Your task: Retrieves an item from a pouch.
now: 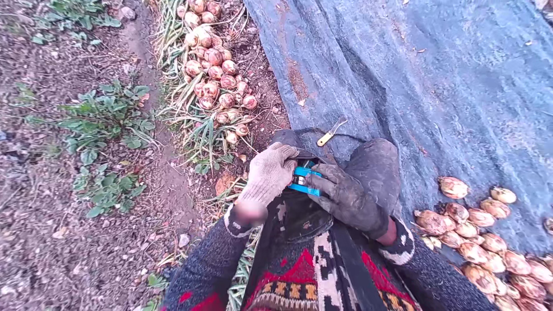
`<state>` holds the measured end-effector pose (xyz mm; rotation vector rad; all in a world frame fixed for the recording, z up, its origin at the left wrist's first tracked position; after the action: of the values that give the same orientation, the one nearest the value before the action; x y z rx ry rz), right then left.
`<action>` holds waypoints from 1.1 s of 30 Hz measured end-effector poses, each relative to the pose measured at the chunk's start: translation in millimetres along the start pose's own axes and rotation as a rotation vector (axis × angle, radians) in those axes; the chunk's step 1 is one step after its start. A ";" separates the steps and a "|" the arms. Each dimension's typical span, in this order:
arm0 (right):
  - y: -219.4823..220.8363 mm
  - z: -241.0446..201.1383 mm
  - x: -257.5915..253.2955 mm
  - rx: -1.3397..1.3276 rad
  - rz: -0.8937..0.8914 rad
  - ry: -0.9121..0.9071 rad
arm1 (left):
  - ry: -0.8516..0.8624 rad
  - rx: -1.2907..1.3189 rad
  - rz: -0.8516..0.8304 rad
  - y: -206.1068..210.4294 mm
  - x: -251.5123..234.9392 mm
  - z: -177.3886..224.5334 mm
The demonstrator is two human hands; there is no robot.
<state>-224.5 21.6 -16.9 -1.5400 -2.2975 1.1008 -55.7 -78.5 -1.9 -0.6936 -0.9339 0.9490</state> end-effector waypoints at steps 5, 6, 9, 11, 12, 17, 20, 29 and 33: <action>-31.7 24.7 28.5 -0.499 0.279 0.071 | 0.051 0.503 -0.130 -3.9 -5.3 -8.2; -34.5 26.9 28.9 -0.565 0.298 0.065 | 0.086 0.557 -0.139 -6.1 -3.5 -3.8; -41.1 27.0 21.3 -0.730 0.251 -0.006 | 0.186 0.707 -0.349 -2.7 10.0 19.7; -44.3 26.7 12.8 -0.811 0.211 -0.065 | 0.197 0.813 -0.456 3.7 18.5 31.5; -46.0 27.7 9.4 -0.850 0.214 -0.085 | 0.196 0.861 -0.464 5.6 21.0 35.2; -50.6 31.4 3.3 -0.951 0.357 0.242 | 0.123 0.933 -0.218 9.4 30.6 37.0; -49.2 32.9 4.4 -0.908 0.305 0.391 | 0.077 0.852 -0.136 15.6 40.0 38.3; -54.7 24.8 -0.6 -0.982 0.230 0.121 | 0.015 1.477 -0.579 54.0 40.5 39.5; -52.0 32.7 2.6 -0.993 0.299 -0.034 | -0.028 1.547 -0.609 55.7 38.0 37.1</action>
<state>-280.4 -2.3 -7.1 -2.2038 -2.8738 -0.0929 -98.8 -17.0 -18.3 0.8738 -0.1784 0.8261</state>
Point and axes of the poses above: each hand's wrist, its own x-axis away from the middle knuckle, its own y-axis out of the palm, z = x × y, the point moved 6 cm from there along -x, towards the middle knuckle, and after that the axes turned 8 degrees about -y, right-handed, at the moved point
